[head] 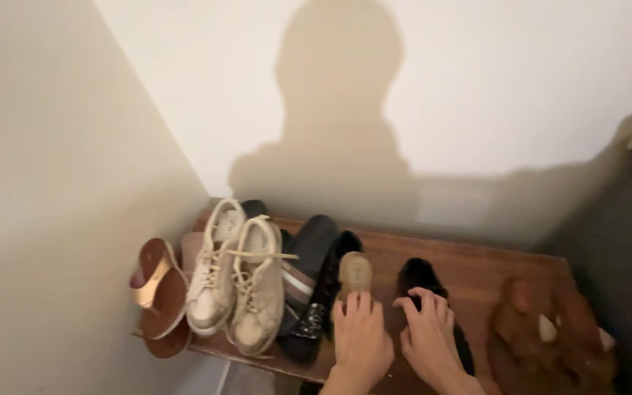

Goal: The person removes various shoes from a wooden shoe rack and places them on the top surface. They handle sandals, sneakers, and flats one by one, then rearrange them on the top shelf.

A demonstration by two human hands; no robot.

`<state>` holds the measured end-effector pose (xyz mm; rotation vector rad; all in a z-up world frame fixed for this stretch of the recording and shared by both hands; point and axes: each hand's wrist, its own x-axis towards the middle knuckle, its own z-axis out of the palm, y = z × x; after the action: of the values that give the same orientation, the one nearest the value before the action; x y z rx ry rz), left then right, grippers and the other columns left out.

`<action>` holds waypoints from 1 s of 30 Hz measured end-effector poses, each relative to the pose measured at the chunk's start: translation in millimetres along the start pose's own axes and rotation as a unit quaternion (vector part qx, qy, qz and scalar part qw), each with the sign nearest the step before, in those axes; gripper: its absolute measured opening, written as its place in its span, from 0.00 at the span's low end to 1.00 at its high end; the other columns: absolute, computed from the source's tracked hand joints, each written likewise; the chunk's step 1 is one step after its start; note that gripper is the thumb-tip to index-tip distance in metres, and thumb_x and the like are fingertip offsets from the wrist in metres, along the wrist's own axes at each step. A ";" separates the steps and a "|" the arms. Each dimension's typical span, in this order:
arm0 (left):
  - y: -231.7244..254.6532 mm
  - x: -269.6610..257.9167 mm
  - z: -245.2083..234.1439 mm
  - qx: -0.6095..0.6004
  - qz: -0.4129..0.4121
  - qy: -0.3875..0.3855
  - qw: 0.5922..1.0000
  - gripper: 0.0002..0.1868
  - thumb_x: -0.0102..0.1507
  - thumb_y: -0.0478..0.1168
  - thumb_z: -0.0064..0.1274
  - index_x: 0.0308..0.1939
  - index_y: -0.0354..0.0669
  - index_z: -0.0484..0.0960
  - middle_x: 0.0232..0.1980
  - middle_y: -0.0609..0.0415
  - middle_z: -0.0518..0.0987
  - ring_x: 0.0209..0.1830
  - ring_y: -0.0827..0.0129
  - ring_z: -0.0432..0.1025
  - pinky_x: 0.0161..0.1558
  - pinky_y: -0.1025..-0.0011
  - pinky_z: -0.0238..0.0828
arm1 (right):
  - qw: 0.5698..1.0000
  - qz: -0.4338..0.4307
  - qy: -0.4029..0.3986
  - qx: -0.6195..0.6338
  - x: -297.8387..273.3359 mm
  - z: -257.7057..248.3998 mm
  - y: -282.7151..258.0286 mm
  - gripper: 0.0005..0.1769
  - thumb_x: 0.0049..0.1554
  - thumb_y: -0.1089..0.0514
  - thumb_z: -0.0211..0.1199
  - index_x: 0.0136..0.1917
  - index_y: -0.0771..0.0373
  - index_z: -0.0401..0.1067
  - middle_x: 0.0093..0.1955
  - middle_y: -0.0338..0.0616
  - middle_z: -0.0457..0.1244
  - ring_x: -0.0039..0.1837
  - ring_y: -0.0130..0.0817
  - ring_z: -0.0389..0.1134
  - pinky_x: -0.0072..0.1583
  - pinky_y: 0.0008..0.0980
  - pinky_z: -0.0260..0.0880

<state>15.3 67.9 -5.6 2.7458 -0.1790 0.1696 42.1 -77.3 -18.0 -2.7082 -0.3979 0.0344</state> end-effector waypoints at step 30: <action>-91.4 -21.8 -3.8 -0.250 0.064 0.034 0.965 0.24 0.60 0.29 0.53 0.61 0.40 0.77 0.59 0.43 0.73 0.68 0.48 0.63 0.52 0.57 0.72 | 0.999 -0.010 0.009 0.042 31.4 71.0 11.2 0.15 0.48 0.62 0.63 0.49 0.49 0.77 0.60 0.36 0.61 0.64 0.41 0.59 0.65 0.42 0.63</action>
<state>7.0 155.6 -38.7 2.2226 -0.3313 0.2199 69.5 -51.0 -86.6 -2.6197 -0.4097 0.0191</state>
